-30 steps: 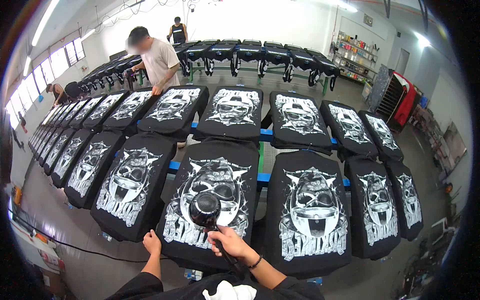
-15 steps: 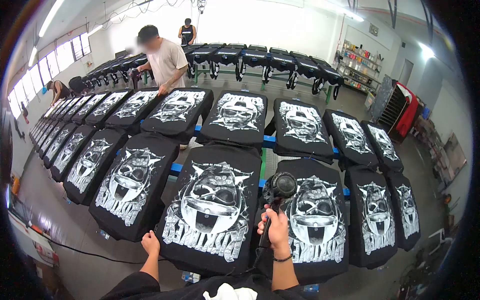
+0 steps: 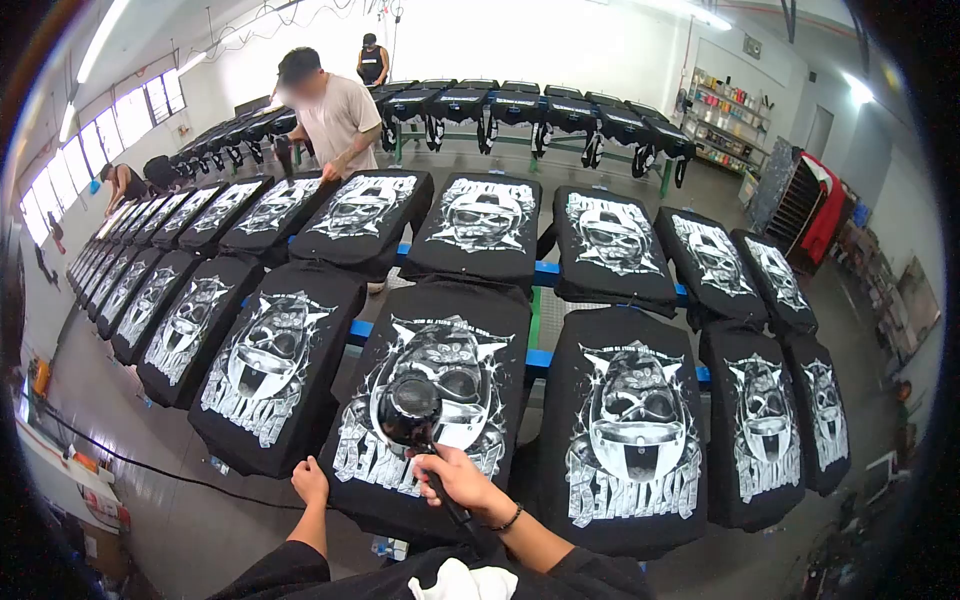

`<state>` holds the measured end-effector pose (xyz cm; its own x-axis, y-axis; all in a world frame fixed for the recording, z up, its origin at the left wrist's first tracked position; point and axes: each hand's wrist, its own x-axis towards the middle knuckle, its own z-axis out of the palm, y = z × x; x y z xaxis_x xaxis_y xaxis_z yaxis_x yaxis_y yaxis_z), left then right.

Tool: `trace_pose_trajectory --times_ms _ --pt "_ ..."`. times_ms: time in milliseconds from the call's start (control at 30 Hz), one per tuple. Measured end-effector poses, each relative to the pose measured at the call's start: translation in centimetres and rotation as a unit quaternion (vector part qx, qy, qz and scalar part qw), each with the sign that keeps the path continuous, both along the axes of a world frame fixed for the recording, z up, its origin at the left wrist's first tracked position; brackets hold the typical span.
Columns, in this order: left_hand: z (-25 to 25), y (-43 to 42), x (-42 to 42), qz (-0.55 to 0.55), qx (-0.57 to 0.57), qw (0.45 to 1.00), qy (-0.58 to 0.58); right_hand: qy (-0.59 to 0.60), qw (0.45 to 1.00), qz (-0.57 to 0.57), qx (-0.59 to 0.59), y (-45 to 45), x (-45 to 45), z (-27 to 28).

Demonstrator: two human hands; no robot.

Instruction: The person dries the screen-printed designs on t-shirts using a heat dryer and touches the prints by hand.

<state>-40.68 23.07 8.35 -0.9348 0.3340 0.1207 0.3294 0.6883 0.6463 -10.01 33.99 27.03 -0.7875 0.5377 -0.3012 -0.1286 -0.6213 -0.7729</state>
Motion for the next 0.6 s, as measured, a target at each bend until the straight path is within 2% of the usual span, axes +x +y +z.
trace_pose_trajectory --times_ms 67,133,333,400,500,600 --pt "0.0 0.0 0.0 -0.002 0.006 1.0 0.001 -0.005 1.0 -0.009 0.0 0.3 1.5 1.0" --pt "0.0 0.0 0.0 -0.004 0.011 1.0 0.001 -0.013 0.998 -0.066 0.004 0.6 3.5 0.6" --pt "0.2 0.1 0.0 -0.015 0.012 1.0 -0.005 -0.041 0.938 -0.343 0.015 2.5 8.5 0.4" --pt "0.0 0.0 0.0 -0.009 0.012 1.0 0.002 -0.043 0.92 -0.388 0.016 2.9 9.8 0.3" --pt "0.0 0.0 0.0 -0.009 0.007 1.0 -0.001 -0.048 0.915 -0.4 0.027 2.9 10.1 0.5" --pt "0.5 0.0 0.2 -0.012 0.007 1.0 -0.007 -0.043 0.94 -0.339 0.019 2.2 8.4 0.6"
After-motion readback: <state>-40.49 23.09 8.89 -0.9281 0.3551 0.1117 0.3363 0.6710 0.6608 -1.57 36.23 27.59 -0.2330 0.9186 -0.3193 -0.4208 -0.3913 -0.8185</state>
